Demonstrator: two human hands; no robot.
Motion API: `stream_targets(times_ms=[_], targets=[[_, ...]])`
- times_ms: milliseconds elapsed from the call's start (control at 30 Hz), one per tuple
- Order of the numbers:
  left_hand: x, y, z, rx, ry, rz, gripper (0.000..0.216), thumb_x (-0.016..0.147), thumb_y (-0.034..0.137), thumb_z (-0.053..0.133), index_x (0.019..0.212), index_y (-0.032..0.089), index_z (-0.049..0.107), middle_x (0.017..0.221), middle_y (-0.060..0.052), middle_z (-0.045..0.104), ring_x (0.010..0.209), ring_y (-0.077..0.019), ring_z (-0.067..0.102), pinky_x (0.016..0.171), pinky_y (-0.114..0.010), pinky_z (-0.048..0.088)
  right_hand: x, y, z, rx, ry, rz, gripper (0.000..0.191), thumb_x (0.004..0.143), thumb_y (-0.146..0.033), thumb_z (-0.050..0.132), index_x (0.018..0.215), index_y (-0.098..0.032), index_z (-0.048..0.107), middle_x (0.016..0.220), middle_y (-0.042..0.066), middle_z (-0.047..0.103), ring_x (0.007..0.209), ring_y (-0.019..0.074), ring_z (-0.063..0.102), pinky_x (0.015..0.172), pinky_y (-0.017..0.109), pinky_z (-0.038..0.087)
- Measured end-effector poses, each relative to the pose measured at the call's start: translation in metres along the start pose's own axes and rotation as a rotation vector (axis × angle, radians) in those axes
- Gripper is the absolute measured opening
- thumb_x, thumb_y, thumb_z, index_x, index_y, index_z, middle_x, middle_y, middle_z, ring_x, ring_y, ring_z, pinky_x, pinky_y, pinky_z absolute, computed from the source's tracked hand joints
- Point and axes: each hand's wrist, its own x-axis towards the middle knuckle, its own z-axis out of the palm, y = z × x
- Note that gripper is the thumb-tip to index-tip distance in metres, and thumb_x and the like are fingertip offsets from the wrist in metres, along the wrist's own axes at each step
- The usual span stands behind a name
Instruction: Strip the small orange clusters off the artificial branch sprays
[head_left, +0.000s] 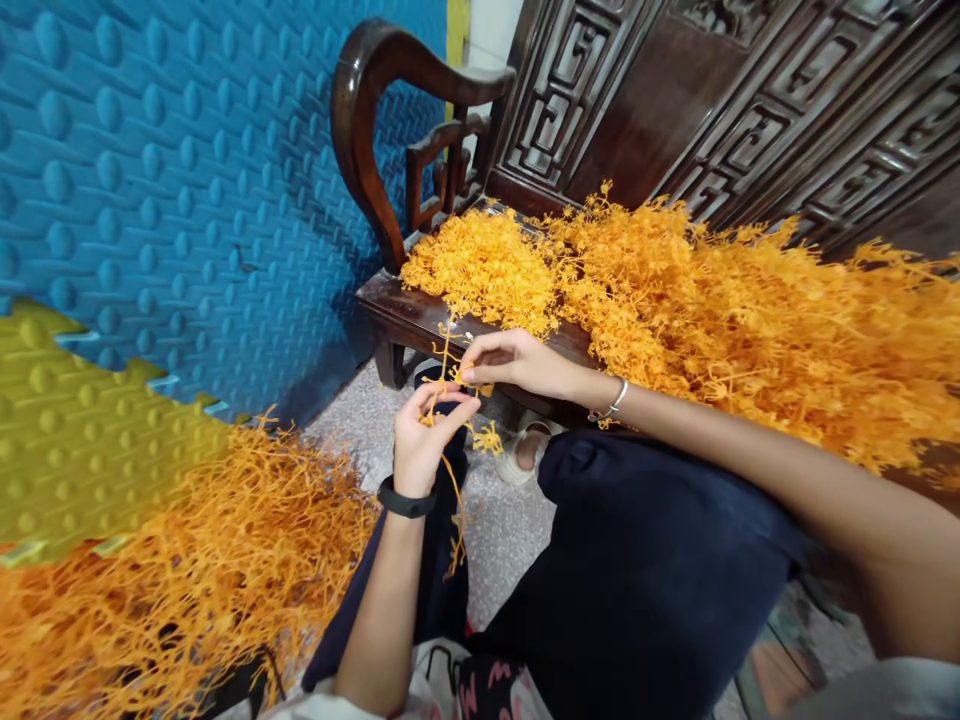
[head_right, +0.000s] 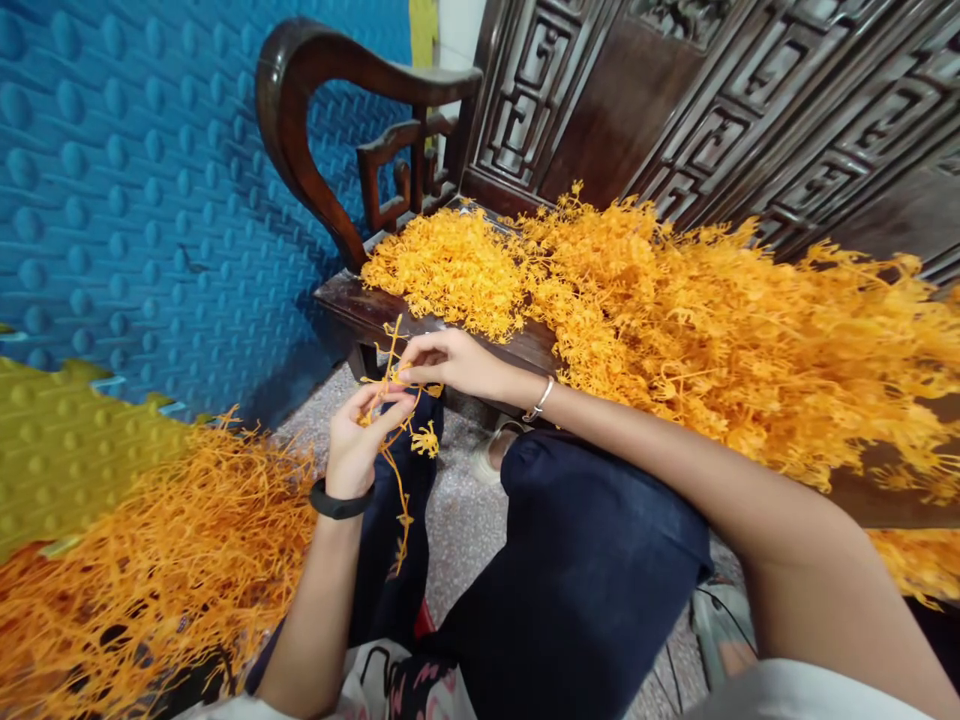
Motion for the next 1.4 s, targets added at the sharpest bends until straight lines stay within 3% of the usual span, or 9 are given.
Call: stream_targets(times_ms=[133, 333, 633, 800, 933, 1133, 1400], targets=[[-0.003, -0.002, 0.007, -0.023, -0.019, -0.016, 0.026, 0.06, 0.026, 0.074, 0.082, 0.015, 0.065, 0.082, -0.004, 0.067, 0.079, -0.0152, 0.062, 0.07, -0.025, 0.046, 0.0, 0.001, 0.003, 0.081, -0.022, 0.035, 0.01, 0.073, -0.02, 0.062, 0.076, -0.012, 0.058, 0.074, 0.001, 0.059, 0.069, 0.0078, 0.055, 0.068, 0.024, 0.045], [-0.003, -0.009, 0.011, -0.094, 0.072, -0.003, 0.027, 0.058, 0.021, 0.074, 0.082, 0.016, 0.062, 0.073, 0.003, 0.059, 0.05, -0.0026, 0.043, 0.049, -0.016, 0.034, 0.0, -0.003, 0.008, 0.079, -0.07, 0.015, 0.012, 0.069, -0.017, 0.065, 0.074, -0.012, 0.055, 0.072, -0.002, 0.058, 0.065, 0.006, 0.054, 0.065, 0.022, 0.044], [-0.002, -0.013, 0.011, -0.048, 0.127, 0.081, 0.022, 0.061, 0.018, 0.072, 0.077, 0.016, 0.058, 0.063, 0.006, 0.048, 0.05, -0.0029, 0.037, 0.049, -0.015, 0.032, 0.002, -0.002, 0.018, 0.055, -0.07, 0.033, 0.016, 0.07, -0.022, 0.066, 0.071, -0.012, 0.053, 0.066, -0.001, 0.058, 0.062, 0.0067, 0.053, 0.059, 0.021, 0.043], [0.0, -0.012, 0.01, -0.062, 0.078, 0.005, 0.016, 0.066, 0.026, 0.07, 0.075, 0.015, 0.063, 0.065, 0.003, 0.054, 0.056, -0.0056, 0.048, 0.052, -0.016, 0.036, 0.006, 0.001, 0.011, -0.012, 0.11, 0.012, 0.013, 0.069, -0.019, 0.065, 0.067, -0.012, 0.054, 0.065, -0.001, 0.057, 0.06, 0.0069, 0.052, 0.058, 0.022, 0.041], [-0.001, -0.006, 0.014, -0.136, 0.04, -0.118, 0.016, 0.065, 0.029, 0.069, 0.071, 0.015, 0.063, 0.055, 0.004, 0.05, 0.044, -0.0034, 0.04, 0.04, -0.016, 0.027, 0.008, 0.009, 0.002, -0.13, 0.247, 0.02, 0.012, 0.066, -0.016, 0.065, 0.062, -0.012, 0.054, 0.061, -0.002, 0.055, 0.056, 0.0059, 0.047, 0.056, 0.021, 0.037], [0.001, 0.002, 0.019, -0.213, 0.044, -0.138, 0.014, 0.065, 0.026, 0.068, 0.068, 0.014, 0.062, 0.049, 0.005, 0.047, 0.038, -0.0016, 0.032, 0.036, -0.015, 0.018, 0.009, 0.007, 0.001, -0.282, 0.361, -0.03, 0.012, 0.066, -0.015, 0.063, 0.06, -0.012, 0.053, 0.056, -0.004, 0.052, 0.054, 0.0055, 0.044, 0.055, 0.021, 0.034], [0.003, 0.008, 0.016, -0.238, 0.069, -0.125, 0.017, 0.064, 0.028, 0.068, 0.067, 0.013, 0.062, 0.05, 0.004, 0.046, 0.038, -0.0013, 0.031, 0.035, -0.016, 0.016, 0.021, -0.003, 0.006, -0.159, 0.417, 0.067, 0.012, 0.062, -0.014, 0.063, 0.057, -0.012, 0.053, 0.053, -0.003, 0.049, 0.051, 0.0061, 0.041, 0.052, 0.022, 0.032]])
